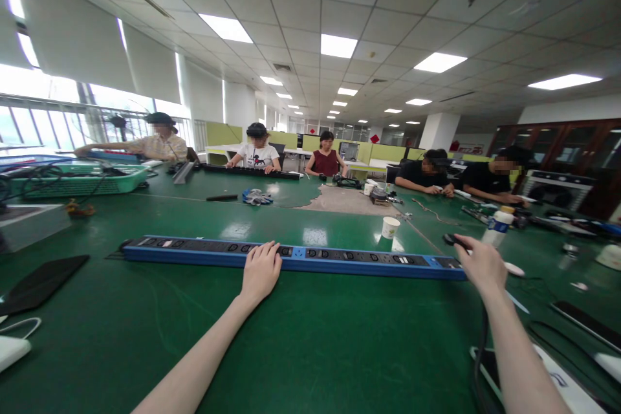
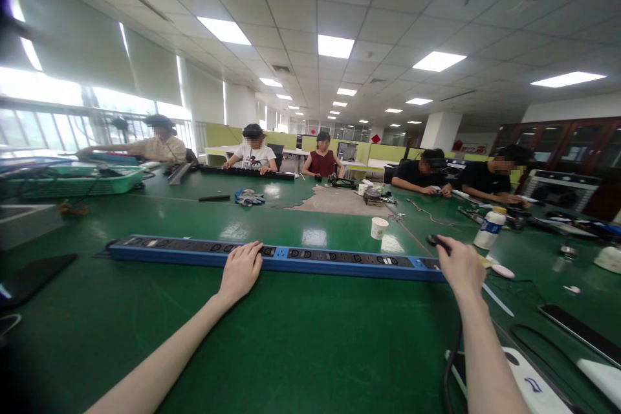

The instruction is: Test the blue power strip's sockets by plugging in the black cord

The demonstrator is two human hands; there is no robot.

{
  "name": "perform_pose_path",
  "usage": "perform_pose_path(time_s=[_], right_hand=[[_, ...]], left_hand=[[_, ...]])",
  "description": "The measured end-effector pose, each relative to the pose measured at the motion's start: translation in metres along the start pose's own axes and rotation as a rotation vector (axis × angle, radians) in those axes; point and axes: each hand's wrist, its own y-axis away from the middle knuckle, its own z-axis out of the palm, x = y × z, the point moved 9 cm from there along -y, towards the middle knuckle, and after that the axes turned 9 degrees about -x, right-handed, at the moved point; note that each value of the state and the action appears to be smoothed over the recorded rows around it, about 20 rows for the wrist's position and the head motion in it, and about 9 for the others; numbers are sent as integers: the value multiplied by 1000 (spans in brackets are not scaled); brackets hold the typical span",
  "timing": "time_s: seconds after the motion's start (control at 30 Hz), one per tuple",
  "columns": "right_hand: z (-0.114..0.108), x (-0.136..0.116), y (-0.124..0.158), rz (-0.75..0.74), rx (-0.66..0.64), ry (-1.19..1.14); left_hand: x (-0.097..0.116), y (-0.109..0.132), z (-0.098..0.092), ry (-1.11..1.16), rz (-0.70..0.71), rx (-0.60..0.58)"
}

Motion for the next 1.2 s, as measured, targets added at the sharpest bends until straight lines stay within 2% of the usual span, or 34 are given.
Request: perform_pose_path(time_s=[0.1,0.2,0.3,0.4,0.6,0.83,0.97,1.07,1.2], right_hand=[[0,31,-5,102,60,27],[28,48,2,126,-51,20],[56,50,13,105,-146,-4],[66,47,18,95,-153,10],[64,31,19,79,-234,18],[57,16,13,111,-385,-418],[65,13,8,154,-522,-764],[73,-4,11,18,-695,-912],[80,-20,17,-168,-845,-830]], left_hand=[[0,0,1,0,-7,3],[0,0,1,-2,-13,9],[0,0,1,-1,-9,9],[0,0,1,-1,-8,4],[-2,0,2,12,-13,-7],[-3,-1,1,-1,-11,-2],[-3,-1,0,-5,-14,-3],[-3,0,0,-9,-20,-4],[-3,-1,0,-9,-17,-2]])
